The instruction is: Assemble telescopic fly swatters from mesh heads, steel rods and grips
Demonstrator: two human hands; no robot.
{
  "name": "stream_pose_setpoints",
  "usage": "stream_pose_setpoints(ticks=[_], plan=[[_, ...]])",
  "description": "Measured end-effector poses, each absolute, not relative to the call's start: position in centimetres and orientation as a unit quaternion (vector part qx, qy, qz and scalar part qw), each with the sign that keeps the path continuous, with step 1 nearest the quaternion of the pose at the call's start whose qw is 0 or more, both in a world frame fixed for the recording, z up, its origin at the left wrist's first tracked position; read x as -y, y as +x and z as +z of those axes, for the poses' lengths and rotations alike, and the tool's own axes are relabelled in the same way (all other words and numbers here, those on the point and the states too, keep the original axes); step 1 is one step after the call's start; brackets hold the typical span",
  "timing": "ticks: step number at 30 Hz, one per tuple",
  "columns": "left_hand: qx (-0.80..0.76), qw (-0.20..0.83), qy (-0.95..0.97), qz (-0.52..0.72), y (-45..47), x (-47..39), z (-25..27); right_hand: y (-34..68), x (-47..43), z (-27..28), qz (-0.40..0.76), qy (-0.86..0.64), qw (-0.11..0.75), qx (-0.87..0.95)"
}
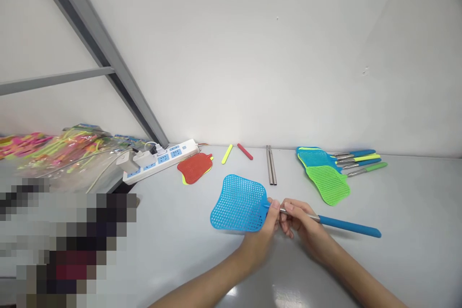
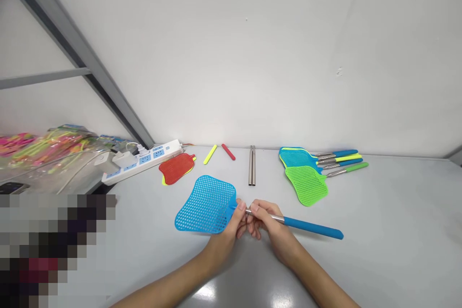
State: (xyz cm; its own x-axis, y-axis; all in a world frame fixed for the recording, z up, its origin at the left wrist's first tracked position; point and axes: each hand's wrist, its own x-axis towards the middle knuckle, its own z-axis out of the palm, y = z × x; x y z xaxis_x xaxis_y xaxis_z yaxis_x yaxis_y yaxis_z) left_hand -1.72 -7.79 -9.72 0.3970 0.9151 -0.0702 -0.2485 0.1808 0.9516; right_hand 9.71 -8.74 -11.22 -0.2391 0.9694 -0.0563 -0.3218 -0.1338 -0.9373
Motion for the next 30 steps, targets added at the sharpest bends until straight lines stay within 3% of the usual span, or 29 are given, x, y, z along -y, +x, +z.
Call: stream_pose_setpoints(ticks=[16, 30], plan=[[-0.422, 0.687, 0.436, 0.401, -1.5, 8.2, -12.7, 9.0, 8.3, -12.4, 0.641, -0.409, 0.471, 0.447], [-0.44, 0.656, 0.445, 0.422, -1.2, 8.0, -12.2, 8.8, 8.2, -12.3, 0.645, -0.395, 0.515, 0.404]])
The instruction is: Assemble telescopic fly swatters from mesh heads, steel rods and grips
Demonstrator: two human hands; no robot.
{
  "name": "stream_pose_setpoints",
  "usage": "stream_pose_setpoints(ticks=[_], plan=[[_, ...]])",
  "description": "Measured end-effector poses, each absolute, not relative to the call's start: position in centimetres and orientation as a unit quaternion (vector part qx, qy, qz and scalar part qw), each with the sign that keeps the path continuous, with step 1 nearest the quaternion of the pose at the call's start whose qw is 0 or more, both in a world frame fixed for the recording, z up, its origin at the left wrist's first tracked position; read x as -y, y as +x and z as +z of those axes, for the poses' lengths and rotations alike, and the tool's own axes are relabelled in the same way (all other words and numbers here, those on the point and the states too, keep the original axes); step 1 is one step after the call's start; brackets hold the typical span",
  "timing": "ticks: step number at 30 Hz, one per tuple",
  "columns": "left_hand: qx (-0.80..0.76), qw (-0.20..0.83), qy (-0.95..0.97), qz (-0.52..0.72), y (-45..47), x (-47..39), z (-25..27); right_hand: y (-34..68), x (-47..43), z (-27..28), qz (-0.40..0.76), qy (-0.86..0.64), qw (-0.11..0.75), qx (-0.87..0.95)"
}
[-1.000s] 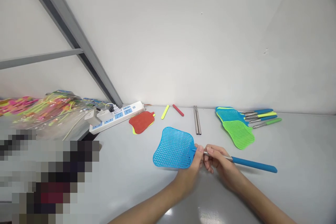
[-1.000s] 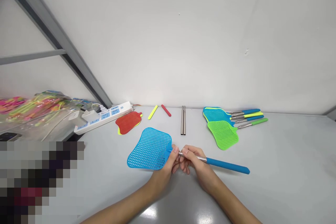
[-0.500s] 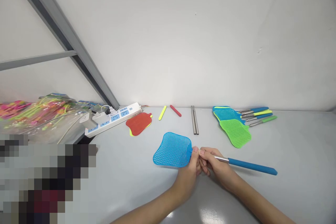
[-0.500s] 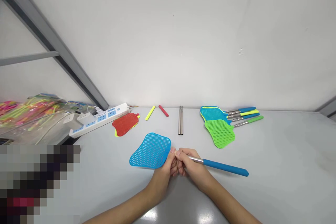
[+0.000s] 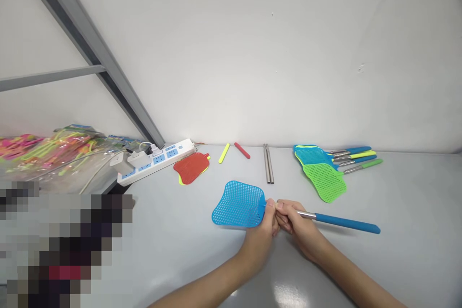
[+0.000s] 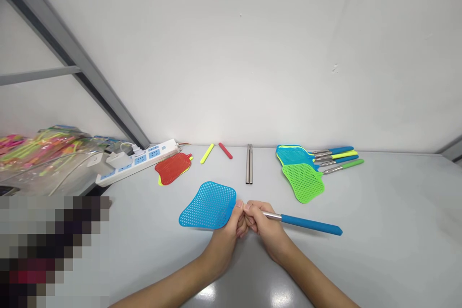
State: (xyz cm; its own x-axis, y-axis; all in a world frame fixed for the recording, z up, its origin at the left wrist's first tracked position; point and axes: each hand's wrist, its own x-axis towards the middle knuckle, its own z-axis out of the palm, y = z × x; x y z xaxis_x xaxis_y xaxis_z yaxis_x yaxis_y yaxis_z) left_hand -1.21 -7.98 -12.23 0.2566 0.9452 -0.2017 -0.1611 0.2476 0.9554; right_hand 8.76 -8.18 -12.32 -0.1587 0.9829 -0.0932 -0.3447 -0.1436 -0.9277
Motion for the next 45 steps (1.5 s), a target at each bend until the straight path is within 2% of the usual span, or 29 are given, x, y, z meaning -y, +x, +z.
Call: stream_pose_setpoints(ticks=[20, 45], plan=[[-0.399, 0.638, 0.483, 0.447, -1.2, 7.4, -12.0, 8.9, 8.2, -12.1, 0.66, -0.395, 0.527, 0.361], [-0.426, 0.6, 0.515, 0.439, -1.9, 6.8, -12.0, 9.4, 8.0, -11.9, 0.658, -0.407, 0.527, 0.351]])
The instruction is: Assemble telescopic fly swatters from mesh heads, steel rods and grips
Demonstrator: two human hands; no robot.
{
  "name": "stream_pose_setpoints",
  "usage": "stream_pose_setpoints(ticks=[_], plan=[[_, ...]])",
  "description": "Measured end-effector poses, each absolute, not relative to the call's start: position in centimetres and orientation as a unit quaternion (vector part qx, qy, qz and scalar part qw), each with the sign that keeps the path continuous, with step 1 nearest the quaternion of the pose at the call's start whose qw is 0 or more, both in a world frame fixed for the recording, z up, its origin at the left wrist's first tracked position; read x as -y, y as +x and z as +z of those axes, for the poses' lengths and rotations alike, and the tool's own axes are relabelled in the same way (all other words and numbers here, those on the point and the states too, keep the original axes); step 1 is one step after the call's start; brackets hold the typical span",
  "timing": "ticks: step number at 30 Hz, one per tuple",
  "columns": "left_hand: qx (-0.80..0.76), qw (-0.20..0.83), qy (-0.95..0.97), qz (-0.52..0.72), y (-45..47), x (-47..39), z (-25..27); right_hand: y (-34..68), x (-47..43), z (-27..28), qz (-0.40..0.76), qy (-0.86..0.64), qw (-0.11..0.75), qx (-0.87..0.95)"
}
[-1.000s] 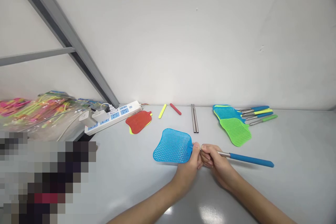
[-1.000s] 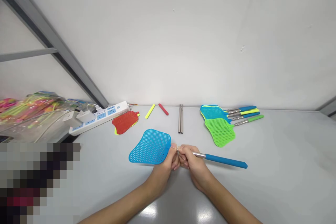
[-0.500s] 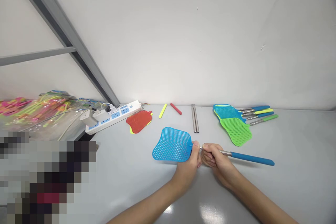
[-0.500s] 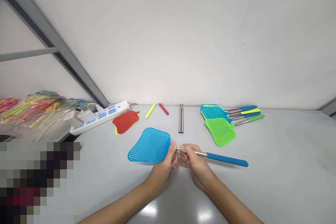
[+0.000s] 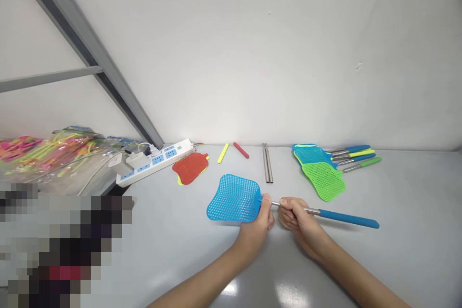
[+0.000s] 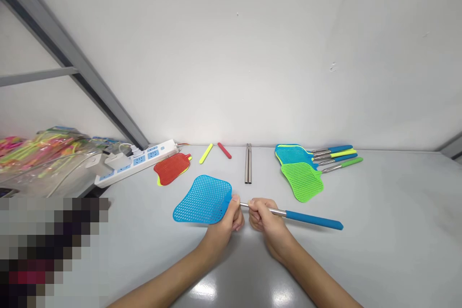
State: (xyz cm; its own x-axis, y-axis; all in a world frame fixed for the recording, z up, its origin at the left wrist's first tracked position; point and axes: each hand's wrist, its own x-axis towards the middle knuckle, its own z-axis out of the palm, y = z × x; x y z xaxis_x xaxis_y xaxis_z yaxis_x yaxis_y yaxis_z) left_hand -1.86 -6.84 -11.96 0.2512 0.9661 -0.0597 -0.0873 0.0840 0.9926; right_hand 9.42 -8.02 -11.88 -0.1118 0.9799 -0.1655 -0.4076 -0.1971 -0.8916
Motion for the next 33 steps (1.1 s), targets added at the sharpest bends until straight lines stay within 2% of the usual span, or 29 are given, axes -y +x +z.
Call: stream_pose_setpoints(ticks=[8, 15, 29, 33], plan=[[-0.361, 0.688, 0.428, 0.461, -1.8, 6.8, -12.4, 9.7, 8.2, -11.2, 0.666, -0.392, 0.451, 0.446], [-0.349, 0.723, 0.387, 0.453, -1.6, 7.2, -12.3, 9.5, 8.6, -11.1, 0.651, -0.414, 0.458, 0.442], [-0.342, 0.709, 0.452, 0.42, -1.8, 7.7, -11.6, 9.2, 8.7, -10.8, 0.671, -0.401, 0.47, 0.41], [-0.387, 0.682, 0.463, 0.413, -1.8, 7.7, -12.3, 9.1, 8.8, -10.8, 0.667, -0.391, 0.473, 0.424]])
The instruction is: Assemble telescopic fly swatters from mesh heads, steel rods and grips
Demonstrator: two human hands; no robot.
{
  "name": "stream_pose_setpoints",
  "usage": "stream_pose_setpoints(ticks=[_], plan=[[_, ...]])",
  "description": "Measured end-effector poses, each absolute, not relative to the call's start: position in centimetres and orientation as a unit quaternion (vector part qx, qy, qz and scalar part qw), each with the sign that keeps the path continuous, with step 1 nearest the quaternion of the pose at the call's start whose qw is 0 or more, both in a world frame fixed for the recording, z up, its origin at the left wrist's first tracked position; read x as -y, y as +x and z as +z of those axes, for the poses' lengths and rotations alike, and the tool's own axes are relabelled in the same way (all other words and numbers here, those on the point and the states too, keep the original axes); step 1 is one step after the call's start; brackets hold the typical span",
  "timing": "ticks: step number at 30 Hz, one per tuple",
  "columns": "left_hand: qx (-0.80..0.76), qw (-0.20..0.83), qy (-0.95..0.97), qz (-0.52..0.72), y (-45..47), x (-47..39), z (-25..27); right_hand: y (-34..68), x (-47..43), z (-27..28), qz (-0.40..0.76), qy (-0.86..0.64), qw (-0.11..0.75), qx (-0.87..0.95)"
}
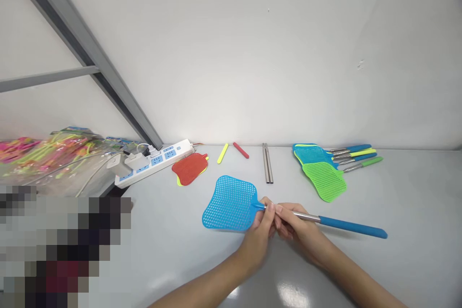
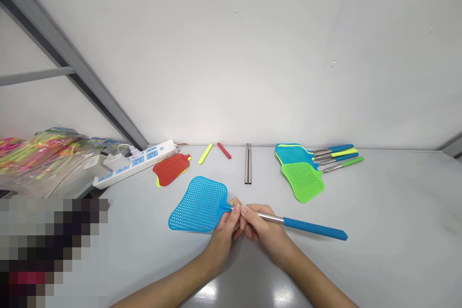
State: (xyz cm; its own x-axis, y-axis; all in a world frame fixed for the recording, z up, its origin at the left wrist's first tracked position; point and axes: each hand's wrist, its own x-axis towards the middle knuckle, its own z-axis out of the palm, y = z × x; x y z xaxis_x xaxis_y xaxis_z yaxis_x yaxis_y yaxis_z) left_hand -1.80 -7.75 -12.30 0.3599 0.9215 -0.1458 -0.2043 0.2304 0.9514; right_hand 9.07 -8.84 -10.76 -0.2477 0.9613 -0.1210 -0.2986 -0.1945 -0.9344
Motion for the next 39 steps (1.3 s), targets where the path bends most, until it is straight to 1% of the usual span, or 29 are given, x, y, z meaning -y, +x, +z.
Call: stream_pose_setpoints(ticks=[2, 7, 12, 20, 27, 33, 39], plan=[[-0.402, 0.679, 0.46, 0.407, -1.7, 7.8, -12.5, 9.0, 8.9, -10.6, 0.668, -0.388, 0.469, 0.428], [-0.368, 0.707, 0.437, 0.418, -1.5, 7.6, -12.1, 9.1, 8.8, -10.4, 0.668, -0.38, 0.466, 0.438], [-0.351, 0.693, 0.478, 0.41, -1.6, 7.2, -12.1, 9.1, 8.6, -10.9, 0.69, -0.377, 0.478, 0.391], [-0.34, 0.707, 0.443, 0.434, -1.5, 7.0, -12.9, 8.9, 8.5, -11.3, 0.721, -0.346, 0.484, 0.355], [-0.346, 0.709, 0.421, 0.448, -1.3, 7.3, -12.5, 8.7, 8.7, -10.9, 0.72, -0.351, 0.487, 0.348], [-0.34, 0.732, 0.368, 0.462, -1.0, 7.5, -12.7, 8.2, 8.8, -10.9, 0.711, -0.37, 0.501, 0.326], [-0.352, 0.731, 0.32, 0.49, -0.9, 7.0, -12.5, 8.1, 8.7, -11.3, 0.694, -0.395, 0.511, 0.317]])
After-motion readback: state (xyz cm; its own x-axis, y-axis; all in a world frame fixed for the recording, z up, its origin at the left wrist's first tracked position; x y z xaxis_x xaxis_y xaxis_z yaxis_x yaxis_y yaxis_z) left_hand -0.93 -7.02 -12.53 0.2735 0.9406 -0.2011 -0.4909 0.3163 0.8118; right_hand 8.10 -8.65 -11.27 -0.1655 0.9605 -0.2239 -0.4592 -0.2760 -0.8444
